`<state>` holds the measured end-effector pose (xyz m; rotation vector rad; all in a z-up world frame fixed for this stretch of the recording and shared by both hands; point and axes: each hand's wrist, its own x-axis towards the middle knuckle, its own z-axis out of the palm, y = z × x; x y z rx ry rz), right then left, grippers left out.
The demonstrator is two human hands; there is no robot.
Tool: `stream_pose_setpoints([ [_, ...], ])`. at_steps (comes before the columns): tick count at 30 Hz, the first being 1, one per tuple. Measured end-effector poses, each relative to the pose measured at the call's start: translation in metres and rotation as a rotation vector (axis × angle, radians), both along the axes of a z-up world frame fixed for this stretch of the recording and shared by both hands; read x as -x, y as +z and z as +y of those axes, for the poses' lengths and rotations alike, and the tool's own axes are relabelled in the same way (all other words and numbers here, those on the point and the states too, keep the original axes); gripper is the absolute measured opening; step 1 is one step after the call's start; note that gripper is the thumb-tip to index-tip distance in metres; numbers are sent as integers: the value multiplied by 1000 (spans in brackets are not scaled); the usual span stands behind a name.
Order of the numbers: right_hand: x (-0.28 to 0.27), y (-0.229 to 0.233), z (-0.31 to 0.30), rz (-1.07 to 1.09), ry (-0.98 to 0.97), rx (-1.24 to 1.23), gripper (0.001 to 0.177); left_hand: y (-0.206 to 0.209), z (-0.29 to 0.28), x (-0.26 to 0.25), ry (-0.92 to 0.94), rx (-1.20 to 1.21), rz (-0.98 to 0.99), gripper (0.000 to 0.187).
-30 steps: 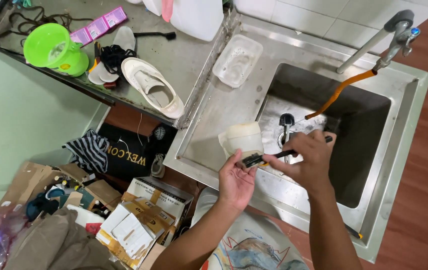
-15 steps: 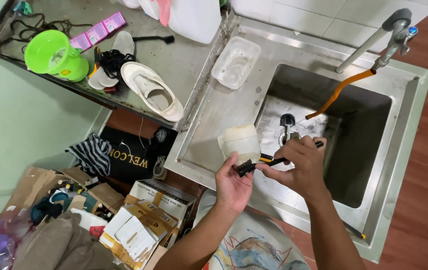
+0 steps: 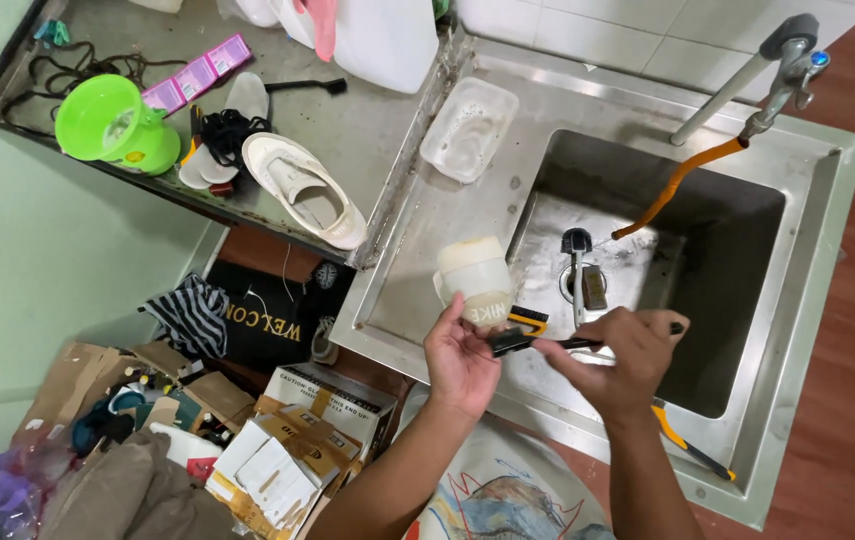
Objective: The person scrubs a white sneaker with a black brush over a stainless steel sink. They repeatedly dip the brush into a soapy container and scrub the shoe's upper, sole, and interior. The person rotates the shoe to access different areas while cleaning.
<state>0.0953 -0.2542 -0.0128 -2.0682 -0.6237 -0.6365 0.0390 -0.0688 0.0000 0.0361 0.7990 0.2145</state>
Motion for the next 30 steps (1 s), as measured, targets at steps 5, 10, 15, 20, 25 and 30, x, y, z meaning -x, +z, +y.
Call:
stream_pose_setpoints([
  [5, -17, 21, 0, -58, -49, 85, 40, 8, -1, -7, 9, 4, -6, 29],
  [10, -25, -27, -4, -11, -14, 52, 40, 7, -2, -6, 3, -7, 0, 25],
  [15, -15, 11, 13, 14, 27, 26, 39, -8, -3, -5, 18, -11, 0, 24],
  [20, -23, -4, 1, 40, -22, 19, 40, -8, -1, -5, 24, -14, 1, 28],
  [25, -29, 13, -4, 117, -65, 6, 42, 1, -4, -3, 23, -20, 6, 28],
  [30, -20, 16, 7, 151, 3, 7, 41, -16, -7, -3, 10, -16, 9, 24],
])
